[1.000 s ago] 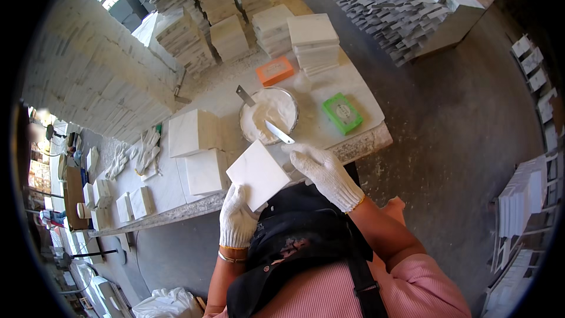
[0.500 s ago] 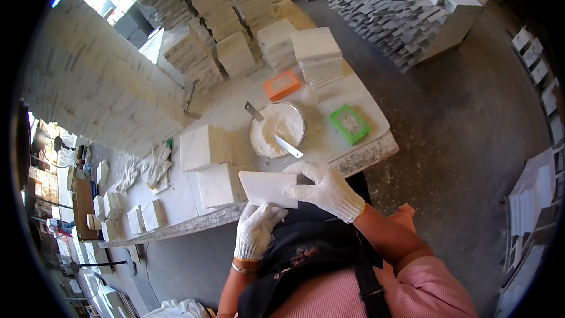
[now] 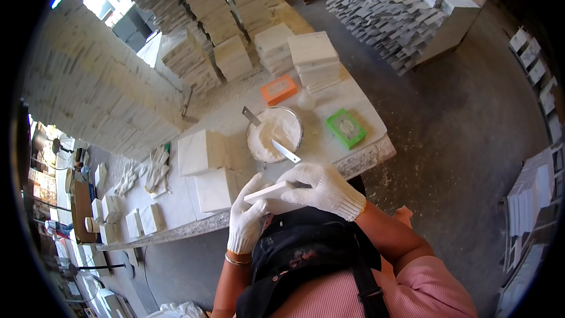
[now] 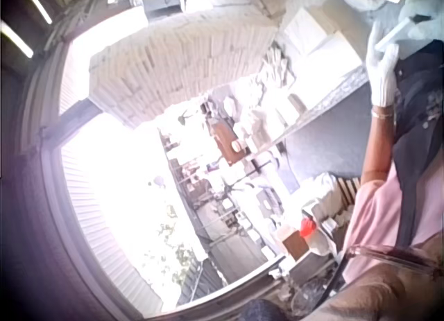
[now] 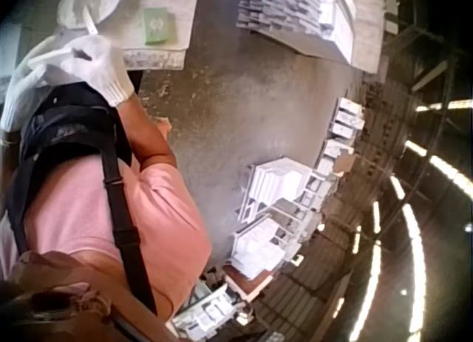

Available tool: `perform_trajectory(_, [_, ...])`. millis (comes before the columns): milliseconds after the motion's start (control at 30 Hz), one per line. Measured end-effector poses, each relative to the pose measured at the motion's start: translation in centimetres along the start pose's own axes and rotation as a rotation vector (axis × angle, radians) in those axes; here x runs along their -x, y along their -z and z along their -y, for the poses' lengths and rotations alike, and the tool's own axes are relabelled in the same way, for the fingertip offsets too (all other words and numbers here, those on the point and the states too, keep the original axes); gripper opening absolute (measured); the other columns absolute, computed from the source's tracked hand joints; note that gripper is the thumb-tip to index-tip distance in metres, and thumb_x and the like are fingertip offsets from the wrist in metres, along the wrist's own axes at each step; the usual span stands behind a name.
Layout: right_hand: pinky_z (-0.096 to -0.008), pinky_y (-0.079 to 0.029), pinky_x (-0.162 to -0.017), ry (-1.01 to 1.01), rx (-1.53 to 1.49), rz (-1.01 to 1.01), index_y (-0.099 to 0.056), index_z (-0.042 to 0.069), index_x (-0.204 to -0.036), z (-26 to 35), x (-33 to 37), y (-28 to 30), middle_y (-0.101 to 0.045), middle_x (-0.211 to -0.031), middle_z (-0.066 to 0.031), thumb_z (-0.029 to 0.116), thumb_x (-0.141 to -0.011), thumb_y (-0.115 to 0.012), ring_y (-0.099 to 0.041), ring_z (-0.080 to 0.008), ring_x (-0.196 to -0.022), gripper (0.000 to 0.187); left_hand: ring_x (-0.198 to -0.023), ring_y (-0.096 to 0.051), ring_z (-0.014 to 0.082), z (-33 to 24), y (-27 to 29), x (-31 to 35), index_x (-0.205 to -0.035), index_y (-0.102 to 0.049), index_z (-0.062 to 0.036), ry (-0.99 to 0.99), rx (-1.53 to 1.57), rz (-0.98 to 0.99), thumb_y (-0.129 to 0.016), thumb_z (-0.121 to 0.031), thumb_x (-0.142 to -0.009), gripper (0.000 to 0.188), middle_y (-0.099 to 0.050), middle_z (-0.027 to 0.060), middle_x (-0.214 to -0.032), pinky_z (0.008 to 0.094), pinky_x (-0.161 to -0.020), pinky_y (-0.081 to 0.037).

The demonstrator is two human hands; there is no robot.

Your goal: The person repeatedly picks up white rectangular stone tiles, applies a white paste to the edges using a metal spatula, and smooths the edges with a green abrasive block. The person then places the finished tiles onto a stack on the table.

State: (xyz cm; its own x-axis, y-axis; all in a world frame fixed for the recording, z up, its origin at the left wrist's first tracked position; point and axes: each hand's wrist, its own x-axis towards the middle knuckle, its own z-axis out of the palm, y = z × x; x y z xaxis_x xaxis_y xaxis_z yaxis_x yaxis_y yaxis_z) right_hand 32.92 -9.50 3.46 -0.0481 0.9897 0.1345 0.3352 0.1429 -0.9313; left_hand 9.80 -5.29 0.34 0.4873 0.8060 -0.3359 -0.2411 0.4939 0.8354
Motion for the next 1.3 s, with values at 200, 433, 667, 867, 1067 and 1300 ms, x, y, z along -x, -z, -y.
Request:
perform_trajectory(200, [-0.0310, -0.053, -0.080, -0.050, -0.003, -0.050, -0.074, 0.003, -0.107, -0.9, -1.3, 0.6, -0.072, -0.093, -0.0065, 0.012, -0.087, -0.077, -0.067, -0.0170, -0.085, 0.022, -0.106, -0.067, 0.0225, 3.8, 1.0, -1.9, -0.127, -0.061, 0.0005, -0.047, 0.129, -0.045, -0.080, -0.021, -0.089, 0.048, -0.069, 0.0105, -0.117, 0.0370, -0.090, -0.057])
perform_trajectory(433, [-0.0399, -0.054, -0.077, 0.082, 0.487, -0.292, -0.074, 0.008, -0.101, -2.4, -4.4, 3.1, -0.071, -0.095, -0.0120, 0.024, -0.089, -0.075, -0.069, -0.0302, -0.087, 0.020, -0.092, -0.066, 0.0127, 4.7, 1.0, -3.3, -0.126, -0.064, 0.0008, -0.048, 0.204, -0.170, -0.075, -0.016, -0.093, 0.038, -0.072, 0.0065, -0.113, 0.0252, -0.075, -0.050])
perform_trajectory(667, [-0.0436, -0.055, -0.072, -0.260, 0.663, 0.046, -0.070, 0.014, -0.111, -1.9, -6.4, 1.2, -0.073, -0.091, -0.0104, 0.037, -0.089, -0.072, -0.071, -0.0323, -0.083, 0.032, -0.106, -0.066, 0.0193, 5.2, 1.2, -4.4, -0.125, -0.064, 0.0031, -0.112, 0.296, -0.203, -0.071, -0.012, -0.096, 0.034, -0.071, 0.0108, -0.118, 0.0336, -0.097, -0.050])
perform_trajectory(867, [-0.0452, -0.055, -0.073, -0.264, 0.706, 0.117, -0.067, 0.016, -0.119, -3.6, -7.1, 0.3, -0.073, -0.093, -0.0123, 0.032, -0.089, -0.070, -0.071, -0.0349, -0.083, 0.034, -0.113, -0.064, 0.0215, 4.4, 1.2, -4.9, -0.127, -0.063, 0.0039, -0.117, 0.312, -0.217, -0.070, -0.013, -0.097, 0.036, -0.070, 0.0120, -0.122, 0.0362, -0.104, -0.047])
perform_trajectory(1067, [-0.0436, -0.055, -0.073, -0.102, 0.670, -0.001, -0.070, 0.015, -0.109, -4.5, -7.0, 1.3, -0.073, -0.093, -0.0114, 0.020, -0.089, -0.070, -0.070, -0.0330, -0.085, 0.021, -0.111, -0.064, 0.0204, 4.1, 1.2, -5.5, -0.126, -0.063, 0.0036, -0.101, 0.358, -0.192, -0.070, -0.015, -0.097, 0.035, -0.070, 0.0108, -0.120, 0.0351, -0.102, -0.048])
perform_trajectory(1300, [-0.0421, -0.054, -0.071, -0.120, 0.673, -0.113, -0.067, 0.012, -0.098, -4.4, -7.3, 3.4, -0.071, -0.090, -0.0095, 0.017, -0.091, -0.068, -0.070, -0.0310, -0.082, 0.008, -0.106, -0.065, 0.0195, 4.3, 1.6, -5.9, -0.124, -0.065, 0.0026, -0.037, 0.402, -0.199, -0.070, -0.018, -0.098, 0.034, -0.071, 0.0094, -0.116, 0.0351, -0.098, -0.050])
